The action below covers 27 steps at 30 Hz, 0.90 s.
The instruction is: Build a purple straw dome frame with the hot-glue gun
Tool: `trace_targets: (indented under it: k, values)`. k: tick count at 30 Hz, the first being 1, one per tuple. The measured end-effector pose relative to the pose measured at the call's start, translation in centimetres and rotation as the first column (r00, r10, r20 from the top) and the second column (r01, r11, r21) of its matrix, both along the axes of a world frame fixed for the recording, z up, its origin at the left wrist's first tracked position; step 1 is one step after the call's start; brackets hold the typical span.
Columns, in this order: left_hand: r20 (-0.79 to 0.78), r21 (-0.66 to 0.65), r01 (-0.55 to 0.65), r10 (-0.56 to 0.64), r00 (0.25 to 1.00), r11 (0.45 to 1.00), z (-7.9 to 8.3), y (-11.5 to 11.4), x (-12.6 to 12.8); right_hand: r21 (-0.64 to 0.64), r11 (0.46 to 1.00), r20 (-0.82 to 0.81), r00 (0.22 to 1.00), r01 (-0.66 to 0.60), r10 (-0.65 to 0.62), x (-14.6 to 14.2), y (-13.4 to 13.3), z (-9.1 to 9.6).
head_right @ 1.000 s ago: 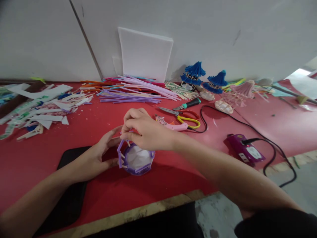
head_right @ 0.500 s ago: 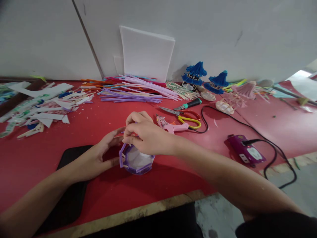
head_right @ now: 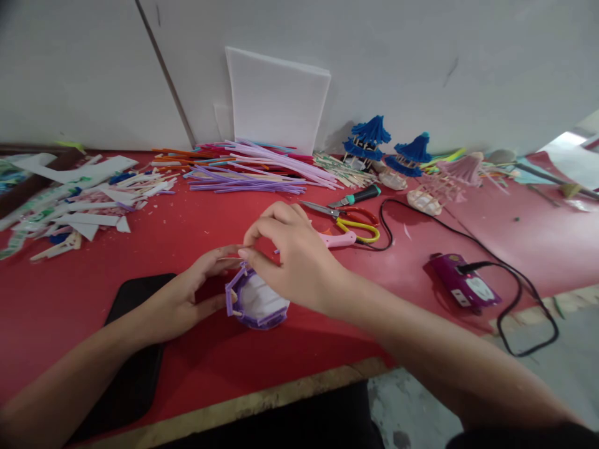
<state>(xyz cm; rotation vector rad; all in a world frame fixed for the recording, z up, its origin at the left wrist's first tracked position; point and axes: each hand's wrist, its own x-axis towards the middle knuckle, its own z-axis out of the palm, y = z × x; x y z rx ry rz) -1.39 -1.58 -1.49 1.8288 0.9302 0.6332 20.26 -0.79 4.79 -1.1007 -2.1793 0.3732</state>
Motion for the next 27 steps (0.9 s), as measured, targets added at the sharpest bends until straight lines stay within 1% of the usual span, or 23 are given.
trace_targets:
  k: [2, 4, 8, 12, 16, 18, 21, 24, 27]
  values:
    - [-0.018, 0.009, -0.007, 0.007, 1.0, 1.0, 0.2, 0.0, 0.0, 0.021, 0.998, 0.038, 0.997, 0.06, -0.06, 0.1, -1.1, 0.0]
    - [-0.041, 0.038, -0.013, 0.014, 0.999, 0.999, 0.4, 0.0, 0.1, 0.006, 0.996, 0.098, 0.991, 0.093, -0.093, 0.1, -2.1, -0.2]
    - [-0.073, 0.098, -0.041, 0.048, 0.996, 0.994, 0.5, -0.4, 0.5, -0.082, 0.992, 0.184, 0.98, 0.096, -0.079, 0.0, -3.5, -0.8]
    - [-0.126, 0.186, -0.071, 0.096, 0.987, 0.98, 0.2, -1.0, 0.8, -0.189, 0.978, 0.238, 0.97, 0.092, -0.046, 0.0, -3.5, -1.0]
    - [-0.151, 0.284, -0.069, 0.115, 0.982, 0.956, 0.1, -1.4, 1.1, -0.272, 0.962, 0.295, 0.954, 0.025, 0.059, -0.2, -2.9, -0.5]
    - [-0.154, 0.306, -0.06, 0.112, 0.982, 0.95, 0.2, -1.5, 1.2, -0.266, 0.964, 0.335, 0.939, 0.021, 0.071, -0.3, -2.7, -0.3]
    - [-0.152, 0.301, -0.07, 0.12, 0.981, 0.951, 0.2, -1.6, 1.2, -0.229, 0.973, 0.383, 0.922, 0.036, 0.056, -0.7, -2.5, -0.1]
    - [-0.127, 0.28, -0.107, 0.147, 0.981, 0.954, 0.0, -1.7, 1.2, -0.244, 0.969, 0.369, 0.928, 0.044, 0.05, -0.8, -2.4, -0.1]
    - [-0.057, 0.253, -0.126, 0.145, 0.988, 0.959, -0.2, -1.8, 1.3, -0.293, 0.955, 0.255, 0.966, 0.037, 0.041, -0.8, -2.5, 0.0]
